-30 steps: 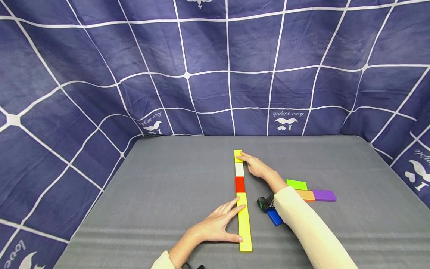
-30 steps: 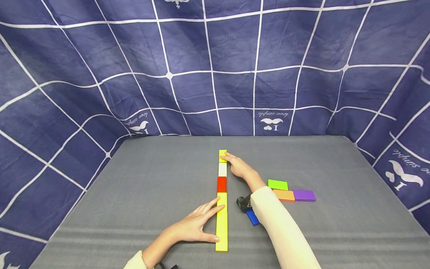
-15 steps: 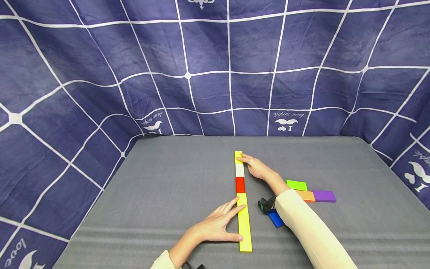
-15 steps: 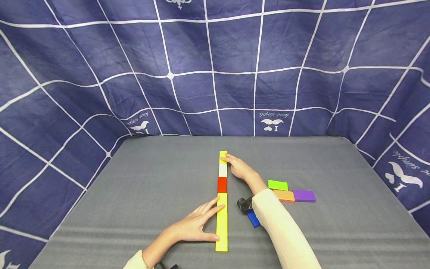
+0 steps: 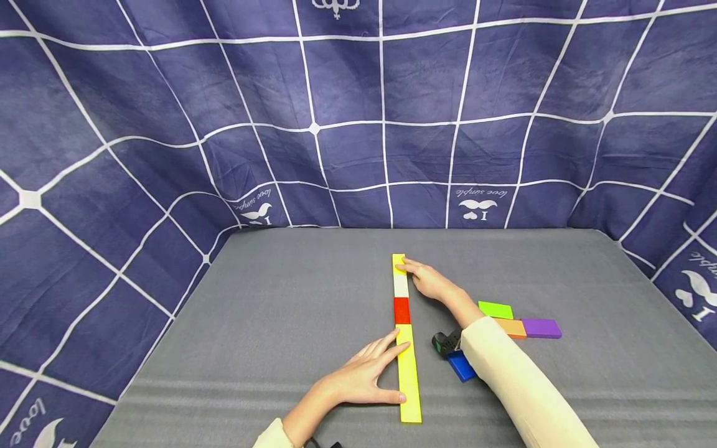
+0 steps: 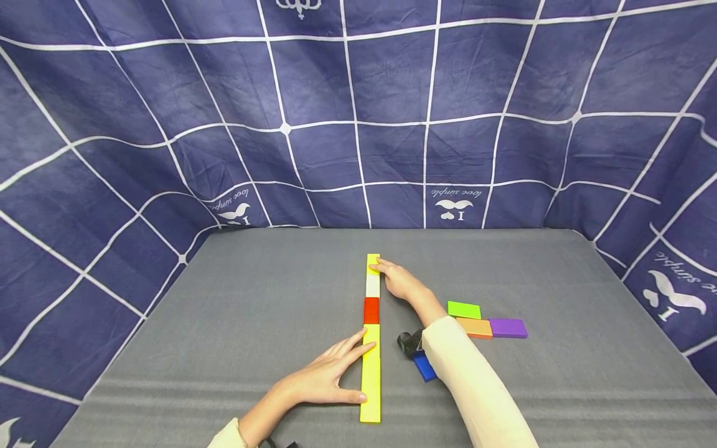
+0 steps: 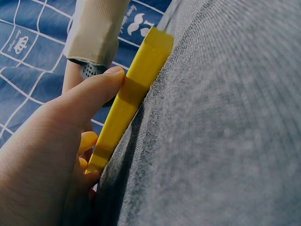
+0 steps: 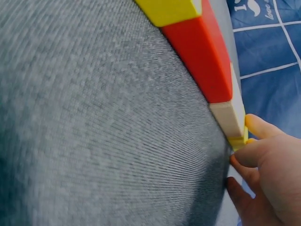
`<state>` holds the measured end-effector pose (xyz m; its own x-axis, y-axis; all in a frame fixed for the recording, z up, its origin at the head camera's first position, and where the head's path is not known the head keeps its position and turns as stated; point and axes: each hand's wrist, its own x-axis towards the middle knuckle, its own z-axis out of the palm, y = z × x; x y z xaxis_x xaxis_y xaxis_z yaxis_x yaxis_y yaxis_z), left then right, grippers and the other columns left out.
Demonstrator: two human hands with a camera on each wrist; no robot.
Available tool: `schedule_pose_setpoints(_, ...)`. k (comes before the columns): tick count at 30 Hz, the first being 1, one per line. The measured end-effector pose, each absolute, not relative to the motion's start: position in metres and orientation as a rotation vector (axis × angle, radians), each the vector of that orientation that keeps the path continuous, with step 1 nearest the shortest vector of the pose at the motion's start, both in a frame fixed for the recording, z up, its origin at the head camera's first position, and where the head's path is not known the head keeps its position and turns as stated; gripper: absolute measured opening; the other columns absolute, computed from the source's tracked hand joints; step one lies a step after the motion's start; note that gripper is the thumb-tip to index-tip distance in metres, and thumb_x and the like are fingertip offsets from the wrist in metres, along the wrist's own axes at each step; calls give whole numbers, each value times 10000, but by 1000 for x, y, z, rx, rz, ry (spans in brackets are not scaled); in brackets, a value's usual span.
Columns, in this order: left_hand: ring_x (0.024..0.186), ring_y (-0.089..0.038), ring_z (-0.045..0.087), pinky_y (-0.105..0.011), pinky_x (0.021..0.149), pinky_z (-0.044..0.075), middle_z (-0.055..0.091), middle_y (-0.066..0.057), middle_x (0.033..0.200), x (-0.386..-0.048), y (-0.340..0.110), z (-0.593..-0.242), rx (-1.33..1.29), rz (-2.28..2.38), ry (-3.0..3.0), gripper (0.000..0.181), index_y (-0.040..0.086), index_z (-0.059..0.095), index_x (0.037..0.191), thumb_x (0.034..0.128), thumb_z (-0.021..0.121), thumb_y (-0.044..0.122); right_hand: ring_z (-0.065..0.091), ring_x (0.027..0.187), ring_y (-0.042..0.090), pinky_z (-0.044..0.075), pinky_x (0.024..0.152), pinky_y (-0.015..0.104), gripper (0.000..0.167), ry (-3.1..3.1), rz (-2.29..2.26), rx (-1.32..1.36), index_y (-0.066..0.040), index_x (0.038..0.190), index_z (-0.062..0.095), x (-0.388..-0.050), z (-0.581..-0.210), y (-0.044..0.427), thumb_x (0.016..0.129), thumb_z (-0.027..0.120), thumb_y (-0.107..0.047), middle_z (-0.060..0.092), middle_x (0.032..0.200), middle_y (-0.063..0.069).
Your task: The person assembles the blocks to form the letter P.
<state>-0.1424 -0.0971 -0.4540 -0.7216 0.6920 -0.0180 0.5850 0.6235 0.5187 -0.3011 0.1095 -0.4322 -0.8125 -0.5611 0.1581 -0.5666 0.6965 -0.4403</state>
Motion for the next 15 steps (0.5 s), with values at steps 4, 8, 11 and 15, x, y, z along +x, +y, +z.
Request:
schedule_pose_setpoints(4, 1360, -217, 272, -462, 1055, 304, 66, 62, 1541, -142, -97, -454, 1036, 736, 2624, 797, 334, 191, 1440, 780, 555, 592, 425, 1241, 392, 334, 1030, 488, 388, -2903, 728, 989, 1, 1229, 547, -294, -428, 112, 869, 420, 72, 441, 1347, 243)
schedule_pose_setpoints(8, 1357, -225, 280, -470, 1053, 305, 74, 49, 1542, -142, -96, -453, 1047, 740, 2633, 803, 318, 196, 1443, 779, 569, 571, 415, 1250, 393, 328, 1034, 492, 384, -2934, 727, 1023, 4, 1238, 540, -284, -423, 115, 877, 421, 61, 434, 1352, 244)
schedule_pose_setpoints(11, 1356, -239, 282, -479, 1052, 303, 86, 37, 1541, -142, -96, -453, 1054, 736, 2645, 812, 313, 189, 1447, 778, 569, 574, 416, 1243, 405, 333, 1026, 500, 384, -2946, 710, 1061, 14, 1243, 532, -277, -419, 116, 876, 428, 63, 428, 1350, 260)
schedule_pose_setpoints(15, 1362, -244, 269, -485, 1060, 290, 86, 44, 1540, -141, -96, -453, 1039, 736, 2641, 816, 315, 181, 1449, 780, 562, 586, 424, 1237, 406, 342, 1019, 499, 380, -2956, 704, 1092, 16, 1247, 527, -269, -418, 116, 879, 442, 57, 425, 1349, 266)
